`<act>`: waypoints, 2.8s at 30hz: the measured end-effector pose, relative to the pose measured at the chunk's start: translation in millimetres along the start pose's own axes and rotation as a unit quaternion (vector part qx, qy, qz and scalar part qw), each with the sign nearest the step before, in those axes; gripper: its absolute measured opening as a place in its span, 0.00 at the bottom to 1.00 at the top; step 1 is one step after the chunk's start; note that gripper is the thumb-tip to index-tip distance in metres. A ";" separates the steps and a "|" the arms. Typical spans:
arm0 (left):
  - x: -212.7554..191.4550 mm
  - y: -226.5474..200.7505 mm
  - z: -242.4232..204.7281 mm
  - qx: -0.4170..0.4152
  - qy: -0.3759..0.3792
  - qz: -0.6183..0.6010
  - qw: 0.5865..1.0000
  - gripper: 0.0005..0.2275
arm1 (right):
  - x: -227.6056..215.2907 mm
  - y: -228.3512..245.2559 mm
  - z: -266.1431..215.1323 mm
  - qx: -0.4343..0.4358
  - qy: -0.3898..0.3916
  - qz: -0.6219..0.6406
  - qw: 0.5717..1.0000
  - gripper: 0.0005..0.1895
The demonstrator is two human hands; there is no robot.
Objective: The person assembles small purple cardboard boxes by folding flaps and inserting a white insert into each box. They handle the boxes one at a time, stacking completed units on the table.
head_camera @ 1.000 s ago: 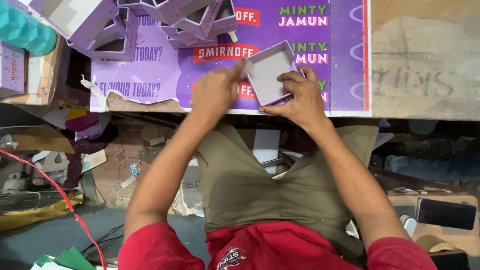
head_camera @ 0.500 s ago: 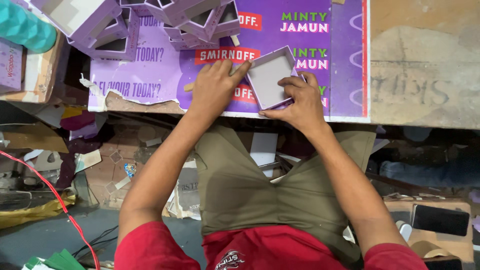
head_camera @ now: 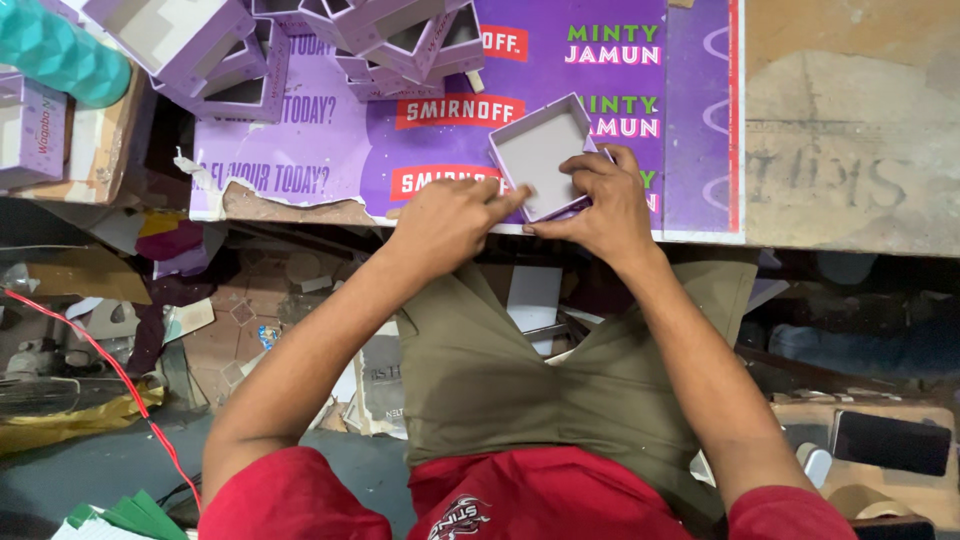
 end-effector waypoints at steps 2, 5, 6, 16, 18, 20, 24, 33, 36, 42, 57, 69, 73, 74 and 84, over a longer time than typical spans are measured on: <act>1.7 -10.9 -1.3 0.018 0.026 -0.039 0.999 0.26 | -2.8 1.8 -0.2 -0.008 -0.011 0.004 1.000 0.28; -2.9 6.2 5.0 -0.051 -0.010 -0.033 0.998 0.28 | -3.5 1.8 1.0 -0.007 -0.010 0.000 1.000 0.28; -7.1 13.8 6.8 -0.066 -0.040 0.000 0.997 0.27 | -3.1 1.9 0.8 -0.003 -0.007 0.002 1.000 0.27; 10.2 -26.2 -22.5 -0.063 -0.093 -0.048 0.992 0.27 | -28.3 41.9 -1.5 -0.091 -0.079 -0.099 0.988 0.24; 8.6 -32.7 -31.9 -0.075 -0.099 -0.081 0.989 0.26 | -27.7 50.7 -5.2 -0.120 -0.088 -0.118 0.982 0.24; -0.9 -30.3 -37.1 -0.087 -0.130 -0.103 0.982 0.27 | -19.8 56.5 -6.9 -0.141 -0.067 -0.095 0.983 0.26; -17.3 -4.3 -40.9 -0.184 -0.184 -0.144 0.955 0.24 | -3.3 39.0 -4.2 -0.061 0.013 -0.042 0.997 0.14; -77.1 34.3 7.0 -0.199 -0.225 -0.085 0.950 0.18 | -4.4 20.6 -27.1 0.222 0.006 0.417 0.881 0.24; -77.6 36.6 28.4 -0.169 -0.199 -0.060 0.963 0.16 | -3.9 27.2 -34.0 0.210 -0.013 0.469 0.858 0.25; -55.9 22.3 51.4 -0.148 -0.080 0.007 0.986 0.18 | 3.1 14.9 -43.0 0.224 -0.040 0.523 0.822 0.24; -64.2 19.3 53.7 -0.163 -0.096 0.031 0.981 0.16 | 21.4 2.6 -51.7 0.229 -0.090 0.591 0.768 0.32; -39.9 -38.4 38.9 -0.112 -0.057 -0.067 0.990 0.16 | 40.5 -20.5 -70.6 0.218 -0.104 0.627 0.741 0.25; -56.5 28.3 43.2 -0.188 -0.014 0.111 0.976 0.12 | 27.8 -0.3 -63.0 0.221 -0.098 0.619 0.747 0.28; -66.4 44.2 38.9 -0.204 -0.030 0.112 0.972 0.12 | 22.5 3.9 -59.9 0.222 -0.098 0.620 0.746 0.28; -75.8 48.3 14.0 -0.285 -0.152 -0.072 0.944 0.16 | 0.4 4.3 -41.8 0.227 -0.108 0.588 0.769 0.22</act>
Point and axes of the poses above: each hand's wrist, its own z-axis towards the middle knuckle, its own x-axis out of the palm, y = z × x, the point moved 10 cm from there along z, towards the middle knuckle, and after that the axes turned 8 degrees about -y, right-handed, at the moved point
